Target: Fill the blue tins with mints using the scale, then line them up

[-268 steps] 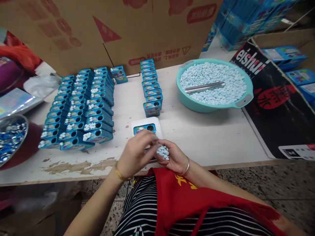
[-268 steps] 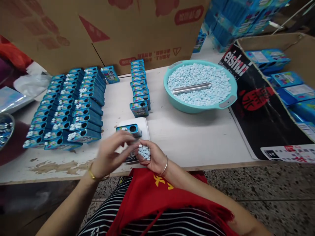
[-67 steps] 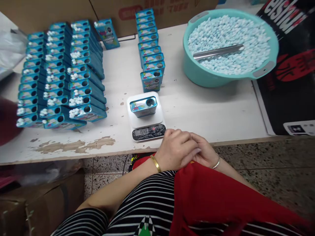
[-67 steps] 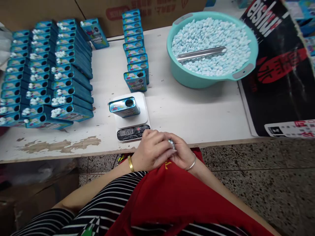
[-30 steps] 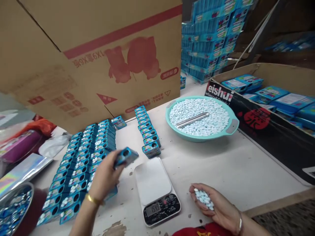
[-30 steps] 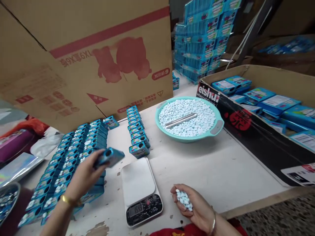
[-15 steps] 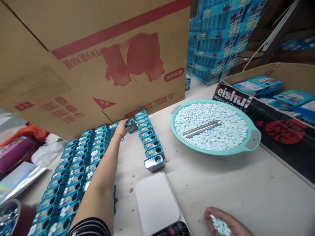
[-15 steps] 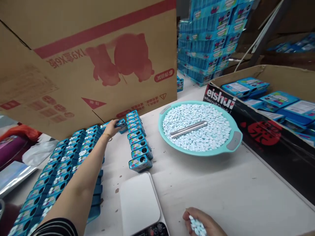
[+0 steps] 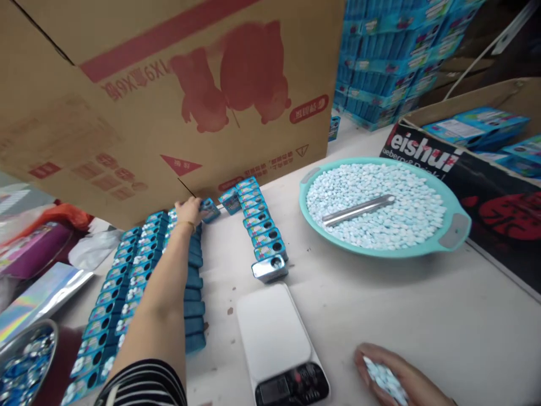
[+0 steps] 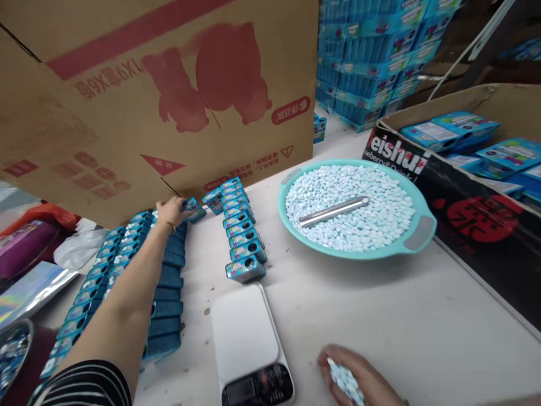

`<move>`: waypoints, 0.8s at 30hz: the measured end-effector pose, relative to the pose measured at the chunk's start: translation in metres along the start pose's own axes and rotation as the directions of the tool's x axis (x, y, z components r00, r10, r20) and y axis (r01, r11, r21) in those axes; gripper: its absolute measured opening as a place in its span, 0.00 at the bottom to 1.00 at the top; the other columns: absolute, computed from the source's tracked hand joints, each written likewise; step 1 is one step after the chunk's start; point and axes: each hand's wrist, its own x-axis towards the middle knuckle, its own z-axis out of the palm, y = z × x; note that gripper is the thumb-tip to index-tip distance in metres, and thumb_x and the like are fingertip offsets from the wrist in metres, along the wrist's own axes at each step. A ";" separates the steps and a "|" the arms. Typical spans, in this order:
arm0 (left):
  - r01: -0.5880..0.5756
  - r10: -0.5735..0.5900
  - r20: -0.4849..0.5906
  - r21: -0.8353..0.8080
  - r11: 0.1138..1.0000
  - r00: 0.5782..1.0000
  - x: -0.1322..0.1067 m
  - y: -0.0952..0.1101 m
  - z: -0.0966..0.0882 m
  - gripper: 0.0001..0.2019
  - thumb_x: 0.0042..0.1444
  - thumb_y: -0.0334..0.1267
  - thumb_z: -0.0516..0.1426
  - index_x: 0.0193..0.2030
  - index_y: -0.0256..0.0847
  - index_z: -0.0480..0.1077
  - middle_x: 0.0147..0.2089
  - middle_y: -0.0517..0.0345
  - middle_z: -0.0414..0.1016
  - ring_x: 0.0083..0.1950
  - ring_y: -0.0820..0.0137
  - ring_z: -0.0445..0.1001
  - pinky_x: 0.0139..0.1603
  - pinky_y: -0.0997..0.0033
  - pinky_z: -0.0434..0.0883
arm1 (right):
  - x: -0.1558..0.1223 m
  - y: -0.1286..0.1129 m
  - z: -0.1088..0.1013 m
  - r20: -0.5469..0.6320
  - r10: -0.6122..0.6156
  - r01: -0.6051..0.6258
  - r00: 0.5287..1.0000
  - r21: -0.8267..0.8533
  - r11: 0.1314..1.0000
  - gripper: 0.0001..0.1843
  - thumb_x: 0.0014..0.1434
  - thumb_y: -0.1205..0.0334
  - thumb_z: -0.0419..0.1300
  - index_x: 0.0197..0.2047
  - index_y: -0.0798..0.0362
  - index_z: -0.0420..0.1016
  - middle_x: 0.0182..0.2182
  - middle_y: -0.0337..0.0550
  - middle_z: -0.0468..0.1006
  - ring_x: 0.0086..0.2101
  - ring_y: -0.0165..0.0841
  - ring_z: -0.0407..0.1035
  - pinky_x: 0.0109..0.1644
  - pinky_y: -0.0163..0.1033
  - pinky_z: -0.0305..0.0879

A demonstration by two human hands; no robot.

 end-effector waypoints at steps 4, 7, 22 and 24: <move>-0.002 0.002 -0.052 0.002 1.000 0.999 -0.045 0.003 -0.042 0.19 0.59 0.44 0.54 0.52 0.35 0.64 0.54 0.46 0.66 0.59 0.54 0.61 0.60 0.48 0.49 | -0.001 -0.005 0.001 0.181 -0.107 0.134 0.978 -0.140 0.981 0.08 0.46 0.62 0.67 0.26 0.57 0.72 0.20 0.36 0.73 0.13 0.19 0.60 0.12 0.23 0.50; -0.105 0.101 -0.166 -0.016 0.994 0.981 -0.104 0.007 -0.075 0.21 0.59 0.50 0.54 0.50 0.35 0.67 0.45 0.54 0.67 0.52 0.61 0.65 0.57 0.53 0.53 | 0.003 -0.008 -0.006 0.294 -0.118 0.177 0.948 -0.182 0.967 0.08 0.48 0.61 0.64 0.27 0.58 0.73 0.19 0.37 0.71 0.13 0.18 0.55 0.11 0.24 0.44; -0.478 0.500 -0.015 -0.322 0.818 0.866 -0.286 0.125 -0.058 0.16 0.57 0.48 0.58 0.47 0.42 0.70 0.40 0.55 0.72 0.43 0.65 0.71 0.49 0.61 0.62 | 0.007 -0.018 0.017 0.431 -0.120 0.220 0.895 -0.190 0.957 0.06 0.56 0.69 0.53 0.33 0.60 0.70 0.20 0.40 0.69 0.15 0.22 0.58 0.10 0.25 0.44; -0.475 0.479 -0.086 -0.368 0.799 0.873 -0.290 0.121 -0.057 0.20 0.55 0.50 0.59 0.51 0.43 0.69 0.45 0.53 0.73 0.47 0.62 0.71 0.51 0.59 0.63 | 0.006 -0.018 0.019 0.439 -0.121 0.223 0.890 -0.189 0.956 0.06 0.57 0.69 0.52 0.34 0.60 0.70 0.20 0.39 0.69 0.14 0.22 0.57 0.10 0.25 0.43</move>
